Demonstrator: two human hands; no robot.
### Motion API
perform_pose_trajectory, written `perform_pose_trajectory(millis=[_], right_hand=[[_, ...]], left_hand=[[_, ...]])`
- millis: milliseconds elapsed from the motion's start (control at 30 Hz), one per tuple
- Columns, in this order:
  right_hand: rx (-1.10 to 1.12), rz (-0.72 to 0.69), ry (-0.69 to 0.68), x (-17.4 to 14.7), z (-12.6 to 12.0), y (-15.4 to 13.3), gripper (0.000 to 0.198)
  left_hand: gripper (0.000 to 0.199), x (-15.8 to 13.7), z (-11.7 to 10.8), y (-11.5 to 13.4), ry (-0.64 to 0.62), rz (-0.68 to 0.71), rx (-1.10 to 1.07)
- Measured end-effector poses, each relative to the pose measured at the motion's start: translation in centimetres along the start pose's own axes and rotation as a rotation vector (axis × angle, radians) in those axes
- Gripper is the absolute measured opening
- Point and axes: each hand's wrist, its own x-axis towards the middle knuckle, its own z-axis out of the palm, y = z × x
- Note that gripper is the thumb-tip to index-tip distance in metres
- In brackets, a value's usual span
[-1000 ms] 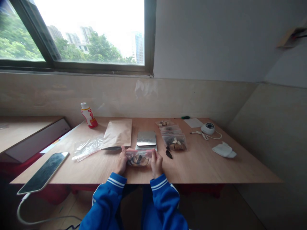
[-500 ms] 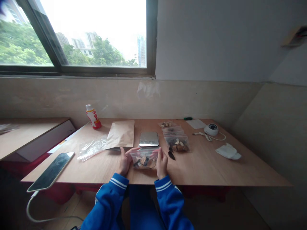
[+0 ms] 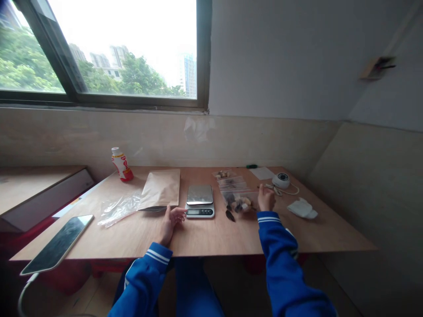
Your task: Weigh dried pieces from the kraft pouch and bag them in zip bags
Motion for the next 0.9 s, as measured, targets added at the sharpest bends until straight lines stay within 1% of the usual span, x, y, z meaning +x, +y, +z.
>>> perform_pose_trajectory(millis=[67, 100, 167, 200, 233, 267, 333, 433, 567, 633, 700, 767, 833, 900], right_hand=[[-0.089, -0.042, 0.175, -2.5, 0.0, 0.6, 0.065], [-0.103, -0.116, 0.201, -4.1, 0.0, 0.8, 0.065], [-0.13, -0.301, 0.123, -7.1, 0.2, 1.2, 0.064], [-0.139, -0.351, 0.088, -8.2, 0.4, 1.4, 0.062], [-0.145, -0.367, 0.065, -9.0, 0.8, 1.5, 0.06], [-0.148, -0.354, 0.057, -9.4, 1.2, 1.6, 0.058], [-0.141, -0.274, 0.069, -9.1, 2.3, 1.3, 0.055], [-0.099, -0.137, 0.07, -6.7, 4.5, 0.1, 0.053], [-0.075, 0.049, -0.024, -3.2, 7.4, -3.0, 0.052], [-0.079, 0.101, -0.053, -2.2, 8.5, -4.4, 0.051], [-0.061, 0.118, -0.058, -1.6, 9.2, -5.3, 0.05], [-0.027, 0.119, -0.057, -1.5, 9.3, -5.6, 0.049], [0.012, 0.088, -0.043, -1.8, 8.7, -5.6, 0.047], [0.043, 0.032, -0.017, -2.7, 7.4, -5.2, 0.043]], left_hand=[[0.066, 0.0, 0.0, 0.0, 0.006, 0.002, 0.011], [0.065, 0.0, 0.1, 0.1, 0.006, 0.002, 0.01], [0.065, 0.0, 0.1, 0.2, 0.002, -0.005, -0.001], [0.065, -0.1, 0.2, 0.2, 0.004, -0.009, -0.006], [0.064, -0.1, 0.2, 0.3, 0.008, -0.011, -0.01], [0.064, -0.1, 0.2, 0.3, 0.012, -0.011, -0.013], [0.064, -0.1, 0.3, 0.3, 0.018, -0.004, -0.015], [0.063, -0.2, 0.3, 0.3, 0.019, 0.002, -0.019], [0.062, -0.2, 0.3, 0.3, 0.026, 0.005, -0.018], [0.062, -0.1, 0.3, 0.2, 0.029, 0.002, -0.015], [0.063, -0.1, 0.2, 0.1, 0.029, 0.0, -0.014], [0.063, 0.0, 0.2, 0.0, 0.027, -0.003, -0.014], [0.062, -0.1, 0.1, 0.0, 0.022, -0.005, -0.009], [0.06, -0.1, 0.1, 0.0, 0.011, -0.005, -0.007]])
